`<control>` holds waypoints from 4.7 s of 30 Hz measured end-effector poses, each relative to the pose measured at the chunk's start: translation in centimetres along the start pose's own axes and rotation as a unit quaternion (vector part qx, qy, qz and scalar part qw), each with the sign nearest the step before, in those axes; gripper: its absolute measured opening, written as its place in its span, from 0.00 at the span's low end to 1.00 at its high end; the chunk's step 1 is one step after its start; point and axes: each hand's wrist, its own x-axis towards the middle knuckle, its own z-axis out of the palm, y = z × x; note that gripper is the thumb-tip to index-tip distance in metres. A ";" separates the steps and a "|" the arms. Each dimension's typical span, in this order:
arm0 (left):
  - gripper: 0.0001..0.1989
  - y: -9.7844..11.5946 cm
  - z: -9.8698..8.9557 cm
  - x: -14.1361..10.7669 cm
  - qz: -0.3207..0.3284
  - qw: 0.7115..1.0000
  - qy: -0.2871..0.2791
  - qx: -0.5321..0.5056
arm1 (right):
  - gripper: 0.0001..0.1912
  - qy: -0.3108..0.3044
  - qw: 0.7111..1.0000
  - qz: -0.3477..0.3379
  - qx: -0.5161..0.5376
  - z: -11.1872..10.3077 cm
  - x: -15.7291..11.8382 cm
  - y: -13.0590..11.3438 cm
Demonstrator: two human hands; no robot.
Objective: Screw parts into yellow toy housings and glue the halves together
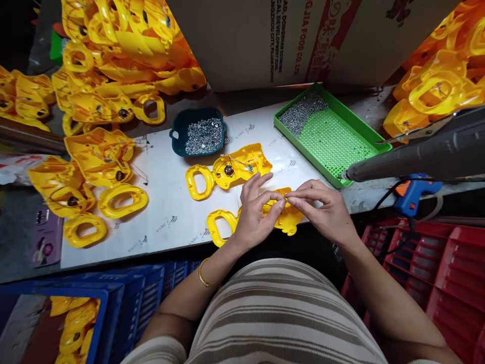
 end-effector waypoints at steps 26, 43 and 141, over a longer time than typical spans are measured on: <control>0.07 1.5 2.2 -0.3 0.002 0.991 -0.040 0.125 | 0.20 -0.048 0.987 0.150 0.020 0.0 -4.5 3.8; 0.09 1.0 2.5 -0.9 0.032 0.989 -0.014 0.141 | 0.25 -0.060 0.972 0.196 0.119 0.7 -3.8 3.4; 0.07 -4.9 -3.4 7.2 0.029 0.991 0.070 0.106 | 0.21 -0.058 0.997 0.016 0.047 3.4 11.4 1.1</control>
